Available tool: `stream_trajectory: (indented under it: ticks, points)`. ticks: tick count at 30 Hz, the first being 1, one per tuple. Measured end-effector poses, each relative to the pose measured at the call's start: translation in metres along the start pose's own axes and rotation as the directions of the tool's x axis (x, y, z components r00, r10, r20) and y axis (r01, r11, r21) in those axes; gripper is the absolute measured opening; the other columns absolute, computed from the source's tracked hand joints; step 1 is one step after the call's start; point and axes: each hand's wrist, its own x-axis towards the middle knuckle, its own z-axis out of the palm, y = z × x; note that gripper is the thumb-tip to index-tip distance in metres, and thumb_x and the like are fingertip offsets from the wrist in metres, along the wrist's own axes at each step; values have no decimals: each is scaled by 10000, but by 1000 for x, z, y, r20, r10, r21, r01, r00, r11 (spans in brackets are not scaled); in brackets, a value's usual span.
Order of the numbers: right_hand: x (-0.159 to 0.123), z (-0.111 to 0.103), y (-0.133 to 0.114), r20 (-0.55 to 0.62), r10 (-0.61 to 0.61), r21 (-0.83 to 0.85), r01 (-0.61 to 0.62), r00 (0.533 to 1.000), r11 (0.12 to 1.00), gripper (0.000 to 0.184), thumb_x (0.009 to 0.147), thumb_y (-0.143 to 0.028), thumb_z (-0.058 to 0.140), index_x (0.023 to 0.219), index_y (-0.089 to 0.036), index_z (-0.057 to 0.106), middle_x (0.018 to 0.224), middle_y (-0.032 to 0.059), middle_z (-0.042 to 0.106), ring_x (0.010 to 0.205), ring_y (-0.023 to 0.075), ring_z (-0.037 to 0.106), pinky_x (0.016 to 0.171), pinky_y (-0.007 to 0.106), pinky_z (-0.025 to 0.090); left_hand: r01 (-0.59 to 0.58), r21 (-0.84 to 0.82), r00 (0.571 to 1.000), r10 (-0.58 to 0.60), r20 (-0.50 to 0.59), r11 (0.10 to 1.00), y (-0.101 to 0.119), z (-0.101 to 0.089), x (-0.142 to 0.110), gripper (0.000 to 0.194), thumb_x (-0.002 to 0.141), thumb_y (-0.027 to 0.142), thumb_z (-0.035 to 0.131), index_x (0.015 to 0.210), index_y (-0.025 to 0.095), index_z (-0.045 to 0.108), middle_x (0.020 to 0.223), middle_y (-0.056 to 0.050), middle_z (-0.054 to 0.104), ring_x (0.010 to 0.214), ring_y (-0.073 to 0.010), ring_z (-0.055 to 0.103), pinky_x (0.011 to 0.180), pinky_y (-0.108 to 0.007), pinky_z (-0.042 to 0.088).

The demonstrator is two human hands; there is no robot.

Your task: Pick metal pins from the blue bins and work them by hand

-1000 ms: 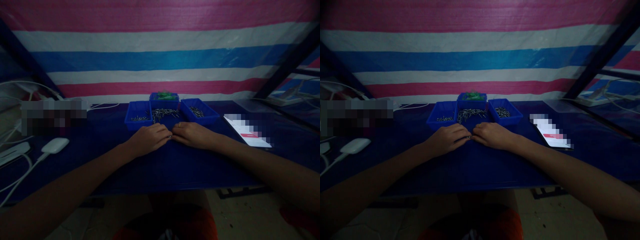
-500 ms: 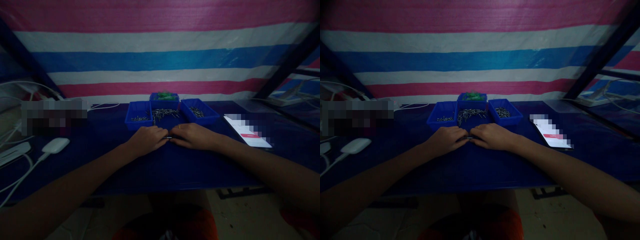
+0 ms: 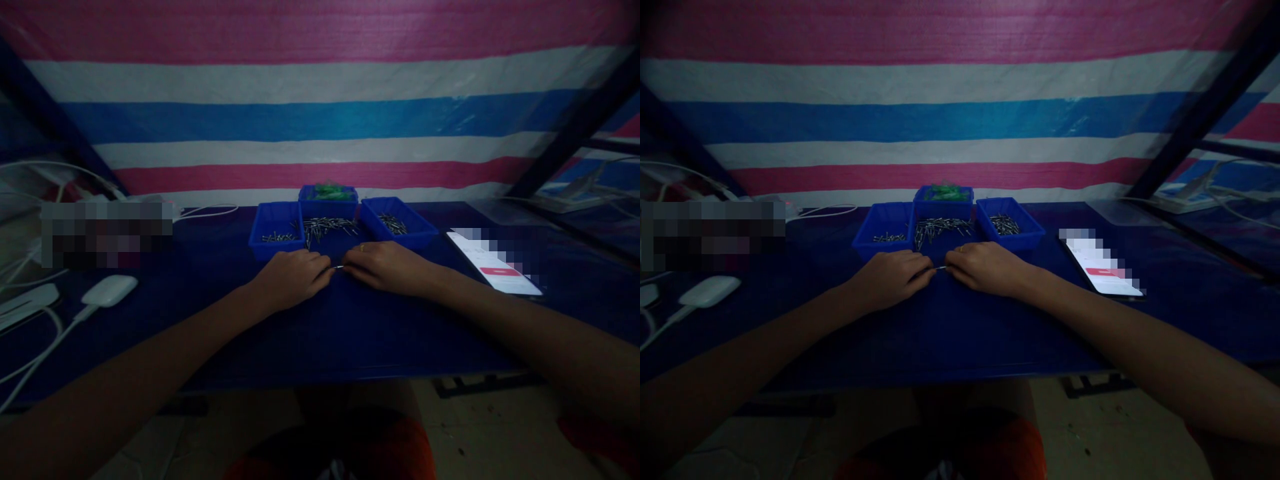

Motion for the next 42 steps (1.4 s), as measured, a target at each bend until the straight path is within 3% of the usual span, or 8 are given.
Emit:
stream_trajectory:
  ticks: [5,26,42]
  points:
    - [-1,-1,1,2,46,-35,-46,999,998,160,866,-234,395,860,-155,534,742,40,571,660,134,515,582,252,338,13,-10,1000,-13,26,1000,0,0,0,190,867,253,376,787,172,529,743,-8,599,711,-138,553,549,-236,358]
    - [-1,-1,0,34,73,24,-74,997,997,76,822,-234,434,840,-171,472,716,23,556,598,127,487,525,246,287,42,-64,998,-38,56,997,-1,-2,1,125,878,256,398,861,165,482,769,-5,594,693,-124,552,524,-231,340]
    - [-1,-2,0,37,78,-6,-78,996,997,232,900,-280,327,827,-151,506,717,46,585,620,135,522,574,264,326,39,-23,999,-38,35,999,0,-2,1,212,895,259,330,845,164,512,766,-18,599,717,-137,554,550,-244,360]
